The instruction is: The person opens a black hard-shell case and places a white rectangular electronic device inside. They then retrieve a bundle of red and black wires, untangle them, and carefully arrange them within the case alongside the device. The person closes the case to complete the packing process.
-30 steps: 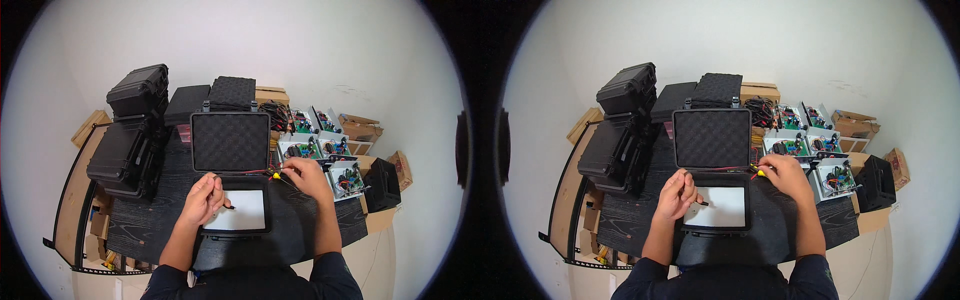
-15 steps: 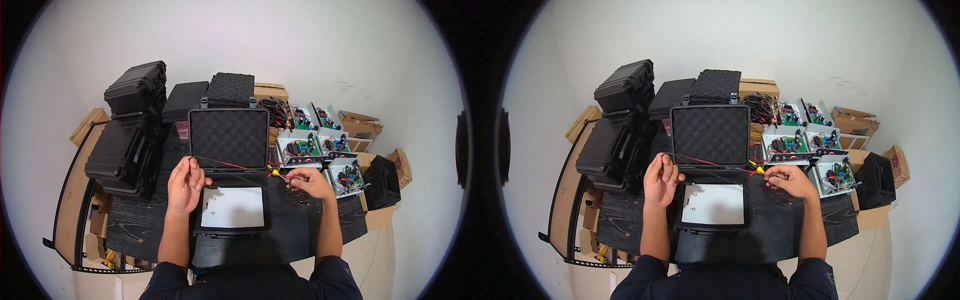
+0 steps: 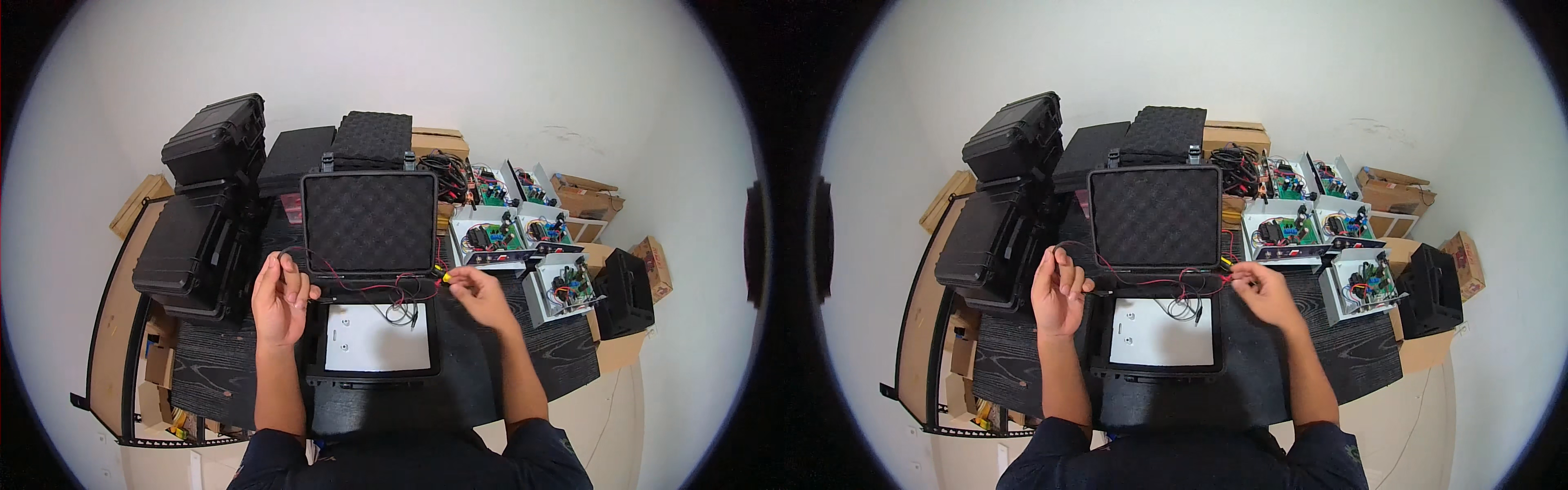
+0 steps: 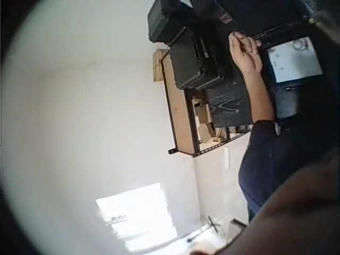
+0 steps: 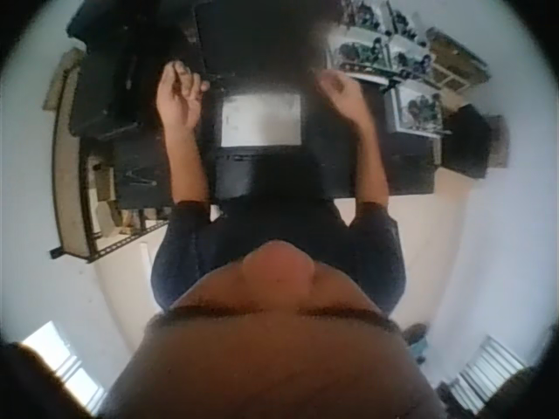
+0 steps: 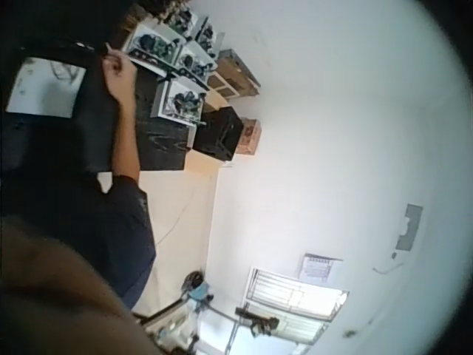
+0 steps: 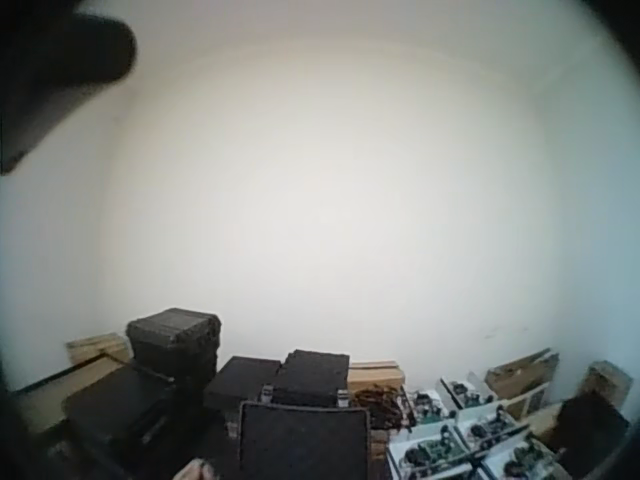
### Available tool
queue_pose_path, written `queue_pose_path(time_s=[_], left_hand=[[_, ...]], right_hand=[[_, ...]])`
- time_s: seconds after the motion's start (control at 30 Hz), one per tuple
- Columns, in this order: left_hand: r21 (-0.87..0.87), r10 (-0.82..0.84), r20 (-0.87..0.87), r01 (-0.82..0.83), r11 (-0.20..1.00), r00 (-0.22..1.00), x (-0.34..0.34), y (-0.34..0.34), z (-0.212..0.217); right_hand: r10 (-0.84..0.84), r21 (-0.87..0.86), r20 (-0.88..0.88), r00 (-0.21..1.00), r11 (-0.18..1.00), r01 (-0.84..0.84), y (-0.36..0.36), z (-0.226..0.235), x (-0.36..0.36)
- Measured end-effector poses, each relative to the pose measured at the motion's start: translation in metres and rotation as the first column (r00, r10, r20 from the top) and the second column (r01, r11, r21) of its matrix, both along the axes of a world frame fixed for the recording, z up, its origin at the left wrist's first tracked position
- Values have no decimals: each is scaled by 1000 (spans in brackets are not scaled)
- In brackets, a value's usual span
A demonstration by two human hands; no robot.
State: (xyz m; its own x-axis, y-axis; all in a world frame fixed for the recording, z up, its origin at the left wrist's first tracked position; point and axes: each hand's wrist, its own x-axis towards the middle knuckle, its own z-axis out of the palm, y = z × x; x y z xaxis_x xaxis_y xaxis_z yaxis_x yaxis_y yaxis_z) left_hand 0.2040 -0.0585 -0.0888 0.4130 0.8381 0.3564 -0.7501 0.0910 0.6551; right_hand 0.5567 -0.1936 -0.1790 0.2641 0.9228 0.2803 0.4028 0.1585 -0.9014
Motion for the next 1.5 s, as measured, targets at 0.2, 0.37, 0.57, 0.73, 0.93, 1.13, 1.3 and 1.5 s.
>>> queue_pose_path(time_s=[0.2, 0.37, 0.57, 0.73, 0.93, 1.13, 1.3, 1.5], left_hand=[[24, -3, -5, 3, 1000, 1000, -4, -1, -1], [84, -23, -6, 23, 996, 1000, -10, -1, 0], [-44, 104, 112, -99, 994, 988, -21, 6, 6], [-56, 178, 159, -171, 984, 971, -32, 16, 3], [-81, 226, 153, -216, 973, 962, -31, 22, -1], [-79, 192, 108, -184, 980, 975, -25, 21, -2], [82, 14, -130, -3, 997, 991, -9, 1, -3], [165, -129, -144, 152, 975, 981, 3, -14, -5]], right_hand=[[186, 94, 363, 913, 968, -234, 21, 12, -61], [184, 10, 455, 871, 977, -211, 38, 1, -69], [89, 0, -125, 988, 996, -89, 29, -4, -54], [-49, 97, -454, 889, 990, 104, 7, 7, -33], [-168, 250, -814, 556, 763, 596, -18, -2, 17], [-544, 174, -638, 545, 588, 790, -53, -38, 88], [-808, 365, 9, 589, 551, 751, -47, -40, 68], [-11, 100, 273, 962, 995, -17, -18, 28, -35]])
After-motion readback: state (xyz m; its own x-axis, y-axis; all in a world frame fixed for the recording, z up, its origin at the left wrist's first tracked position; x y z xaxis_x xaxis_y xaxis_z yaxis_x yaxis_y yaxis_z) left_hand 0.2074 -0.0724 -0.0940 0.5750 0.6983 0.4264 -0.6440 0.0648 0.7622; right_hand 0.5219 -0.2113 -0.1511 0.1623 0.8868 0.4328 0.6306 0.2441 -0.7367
